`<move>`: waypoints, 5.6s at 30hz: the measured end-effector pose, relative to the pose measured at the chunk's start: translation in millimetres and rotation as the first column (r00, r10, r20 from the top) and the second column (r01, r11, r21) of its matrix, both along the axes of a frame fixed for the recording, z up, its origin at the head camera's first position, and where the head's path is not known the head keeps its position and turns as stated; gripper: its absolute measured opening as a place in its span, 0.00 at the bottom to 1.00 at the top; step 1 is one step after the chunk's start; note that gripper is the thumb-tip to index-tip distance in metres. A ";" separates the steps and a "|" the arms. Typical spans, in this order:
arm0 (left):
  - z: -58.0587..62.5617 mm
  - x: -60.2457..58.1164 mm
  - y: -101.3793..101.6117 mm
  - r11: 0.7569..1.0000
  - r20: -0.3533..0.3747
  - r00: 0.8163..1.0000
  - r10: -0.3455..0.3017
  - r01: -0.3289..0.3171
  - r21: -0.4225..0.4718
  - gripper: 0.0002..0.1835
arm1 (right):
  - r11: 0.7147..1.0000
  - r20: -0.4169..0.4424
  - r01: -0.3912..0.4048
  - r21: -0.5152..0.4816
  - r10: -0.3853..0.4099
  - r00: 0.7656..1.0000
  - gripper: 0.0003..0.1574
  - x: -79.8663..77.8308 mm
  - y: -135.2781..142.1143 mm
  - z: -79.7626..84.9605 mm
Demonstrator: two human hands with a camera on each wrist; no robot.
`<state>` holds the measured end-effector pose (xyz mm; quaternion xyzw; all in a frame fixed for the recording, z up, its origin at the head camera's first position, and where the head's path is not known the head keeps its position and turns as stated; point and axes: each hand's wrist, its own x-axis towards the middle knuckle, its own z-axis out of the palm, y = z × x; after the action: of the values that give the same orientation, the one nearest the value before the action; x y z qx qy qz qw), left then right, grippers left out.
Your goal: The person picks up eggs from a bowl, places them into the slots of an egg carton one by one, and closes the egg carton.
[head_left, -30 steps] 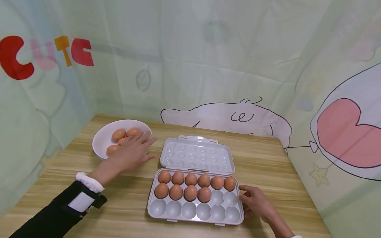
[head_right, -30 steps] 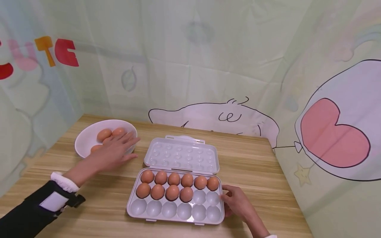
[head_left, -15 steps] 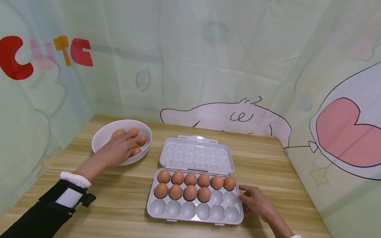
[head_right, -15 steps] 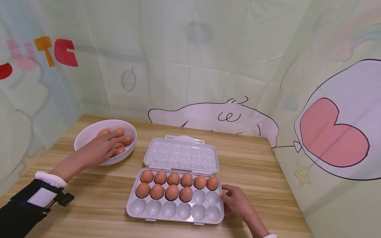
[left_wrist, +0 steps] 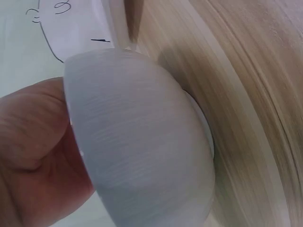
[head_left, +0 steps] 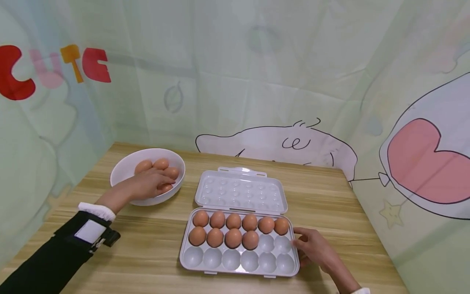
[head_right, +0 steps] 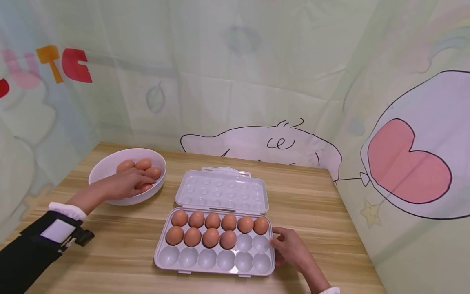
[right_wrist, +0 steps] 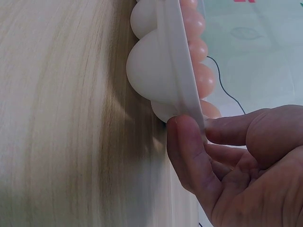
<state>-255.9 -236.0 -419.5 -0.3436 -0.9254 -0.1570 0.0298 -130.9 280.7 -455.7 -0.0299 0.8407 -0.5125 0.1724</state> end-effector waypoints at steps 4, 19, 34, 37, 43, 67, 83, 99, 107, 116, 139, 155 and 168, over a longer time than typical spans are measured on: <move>-3.3 -3.1 -0.5 1.000 0.005 1.000 0.008 -0.008 0.009 0.11 | 1.000 -0.010 -0.006 -0.003 0.006 1.000 0.31 0.6 0.0 0.7; -3.2 1.2 -1.8 0.978 0.114 0.989 0.094 -0.113 0.176 0.09 | 1.000 -0.013 -0.012 -0.006 0.012 1.000 0.31 1.3 0.0 1.2; 26.8 23.5 46.9 0.928 0.124 0.980 0.157 -0.189 0.321 0.22 | 1.000 0.004 -0.012 -0.024 0.012 1.000 0.31 1.9 -0.3 1.9; 30.4 31.7 66.7 0.917 0.173 0.976 0.135 -0.189 0.351 0.23 | 1.000 0.009 -0.011 -0.027 0.011 1.000 0.31 1.7 -0.4 1.7; 33.7 46.0 107.9 0.912 0.209 0.978 0.027 -0.110 0.396 0.22 | 1.000 0.012 -0.004 -0.024 0.004 1.000 0.31 1.0 -0.7 2.0; 19.9 80.5 241.2 0.958 0.262 0.936 -0.234 0.176 0.228 0.20 | 1.000 0.009 -0.004 -0.020 0.004 1.000 0.31 1.9 -1.6 2.6; -15.4 91.2 265.3 0.959 -0.054 0.959 -0.279 0.281 0.029 0.16 | 1.000 -0.002 -0.004 -0.022 0.004 1.000 0.30 1.2 -1.4 2.8; -27.2 93.5 269.5 0.946 -0.205 0.926 -0.316 0.292 -0.141 0.12 | 1.000 0.004 0.005 -0.011 -0.005 1.000 0.30 1.2 -1.2 0.9; -31.6 95.4 270.3 0.943 -0.333 0.886 -0.322 0.267 -0.199 0.10 | 1.000 0.005 0.008 -0.012 -0.008 1.000 0.30 1.9 -0.7 0.1; -31.8 97.6 272.2 0.948 -0.354 0.882 -0.310 0.259 -0.185 0.05 | 1.000 -0.005 0.002 -0.012 -0.002 1.000 0.30 1.6 -1.1 1.1; -20.6 98.9 264.2 0.964 -0.343 0.902 -0.263 0.232 -0.127 0.09 | 0.999 -0.009 -0.024 -0.029 0.024 1.000 0.30 2.1 -0.3 1.4; 2.5 84.4 210.1 0.969 -0.090 0.975 -0.205 0.189 -0.162 0.30 | 1.000 0.003 -0.012 -0.025 0.012 1.000 0.32 3.5 -1.4 1.7; 13.8 67.0 153.8 0.992 -0.095 0.992 -0.082 0.073 -0.100 0.31 | 1.000 -0.014 -0.011 -0.006 0.011 1.000 0.31 2.6 -1.8 1.3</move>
<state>-188.9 -82.2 -405.7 -0.3877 -0.9153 -0.0959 0.0528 -128.3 278.9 -454.4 -0.0385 0.8401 -0.5140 0.1692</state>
